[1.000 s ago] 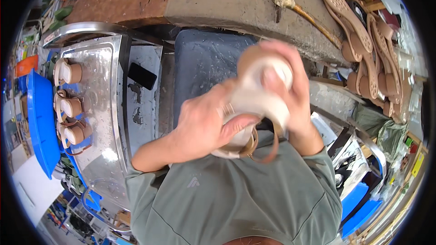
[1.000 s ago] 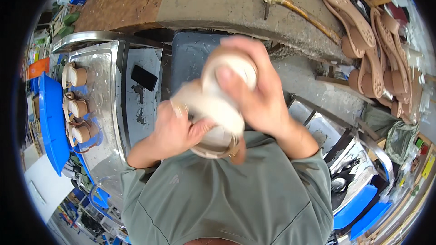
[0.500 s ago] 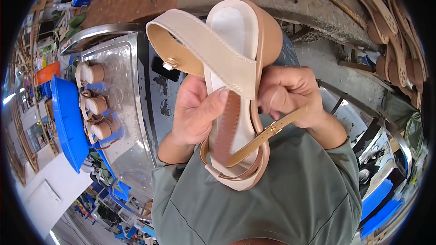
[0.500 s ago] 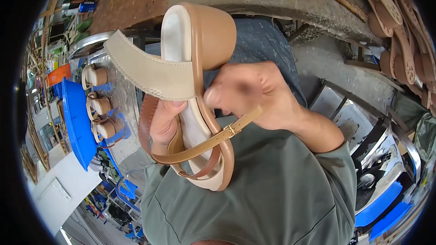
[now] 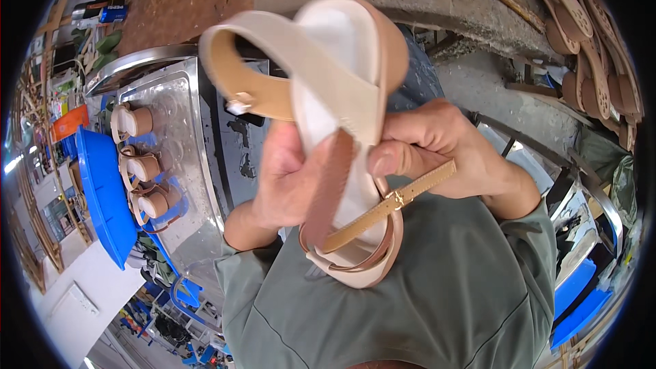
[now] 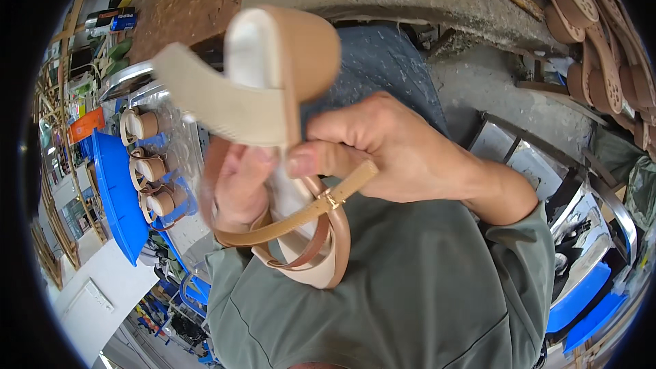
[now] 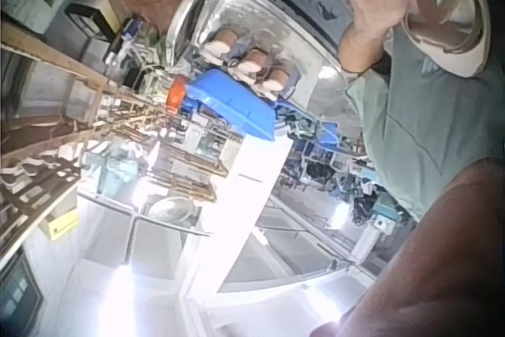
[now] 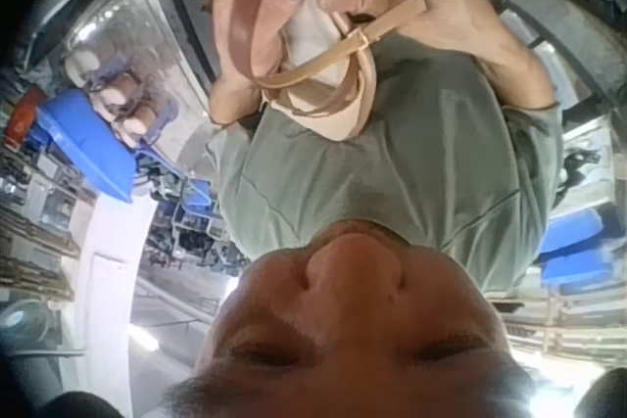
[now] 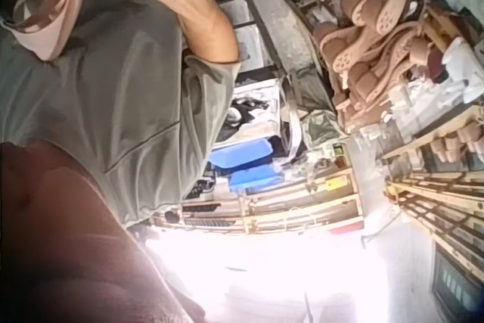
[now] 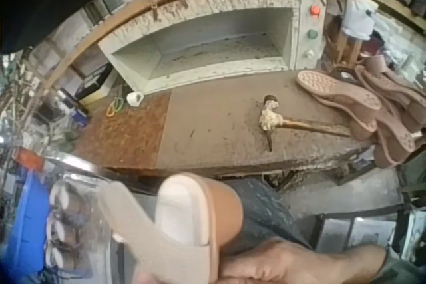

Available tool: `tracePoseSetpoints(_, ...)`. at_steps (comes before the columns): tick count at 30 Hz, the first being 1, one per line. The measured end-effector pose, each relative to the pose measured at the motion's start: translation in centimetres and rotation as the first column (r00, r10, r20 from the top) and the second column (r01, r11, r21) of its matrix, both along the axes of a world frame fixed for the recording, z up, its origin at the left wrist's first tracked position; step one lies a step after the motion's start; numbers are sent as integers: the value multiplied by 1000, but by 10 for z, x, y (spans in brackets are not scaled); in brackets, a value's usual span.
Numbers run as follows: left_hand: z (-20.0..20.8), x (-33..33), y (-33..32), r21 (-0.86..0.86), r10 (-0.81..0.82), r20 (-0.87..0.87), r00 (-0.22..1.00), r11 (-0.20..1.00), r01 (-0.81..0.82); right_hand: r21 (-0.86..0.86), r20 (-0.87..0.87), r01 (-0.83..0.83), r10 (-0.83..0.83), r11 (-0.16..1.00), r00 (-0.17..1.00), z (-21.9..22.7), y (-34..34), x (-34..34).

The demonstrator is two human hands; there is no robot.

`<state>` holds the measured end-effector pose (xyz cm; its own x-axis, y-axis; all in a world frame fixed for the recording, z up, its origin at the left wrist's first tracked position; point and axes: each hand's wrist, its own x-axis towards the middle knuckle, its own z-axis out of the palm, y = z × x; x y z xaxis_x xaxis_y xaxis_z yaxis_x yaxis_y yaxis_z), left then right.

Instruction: The person assembles beige sandals by attaching straps to the sole using a hammer and a small metal tool. They repeatedly pick up sandals, position the straps, and tap them into place, then place the finished units on a nearby shelf.

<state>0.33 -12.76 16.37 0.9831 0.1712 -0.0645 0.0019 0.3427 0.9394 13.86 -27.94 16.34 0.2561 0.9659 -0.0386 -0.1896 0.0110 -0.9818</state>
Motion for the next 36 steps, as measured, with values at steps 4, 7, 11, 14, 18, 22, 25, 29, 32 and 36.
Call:
tracePoseSetpoints(4,6,4,7,29,-63,-16,998,998,64,61,-58,-230,233,971,971,-8,-5,8)
tracePoseSetpoints(7,30,2,1,-35,-56,-254,966,998,48,-79,-152,-360,346,929,926,-1,-1,20)
tracePoseSetpoints(11,33,-4,1,60,-3,-248,969,998,18,-110,-98,-376,366,920,925,14,6,21)
tracePoseSetpoints(14,32,-11,6,51,-22,-231,973,998,35,1,-167,-359,354,933,920,7,1,13)
tracePoseSetpoints(18,35,-3,12,-4,-139,-255,957,990,143,10,-200,-453,445,892,873,-1,1,18)
tracePoseSetpoints(22,38,-5,3,-26,-101,-274,956,995,98,-114,-140,-565,550,817,824,9,6,26)
tracePoseSetpoints(25,29,-6,0,135,-98,-137,986,984,117,-245,0,-568,586,786,810,30,8,31)
tracePoseSetpoints(29,38,-1,-2,144,-44,-133,990,988,63,-300,-214,-558,515,774,830,34,10,32)
tracePoseSetpoints(32,40,-1,2,7,-43,-227,973,999,45,71,-221,-77,91,994,971,-2,15,8)
tracePoseSetpoints(36,18,3,6,-132,-101,-123,987,988,84,409,-499,309,-73,859,864,-35,32,-2)
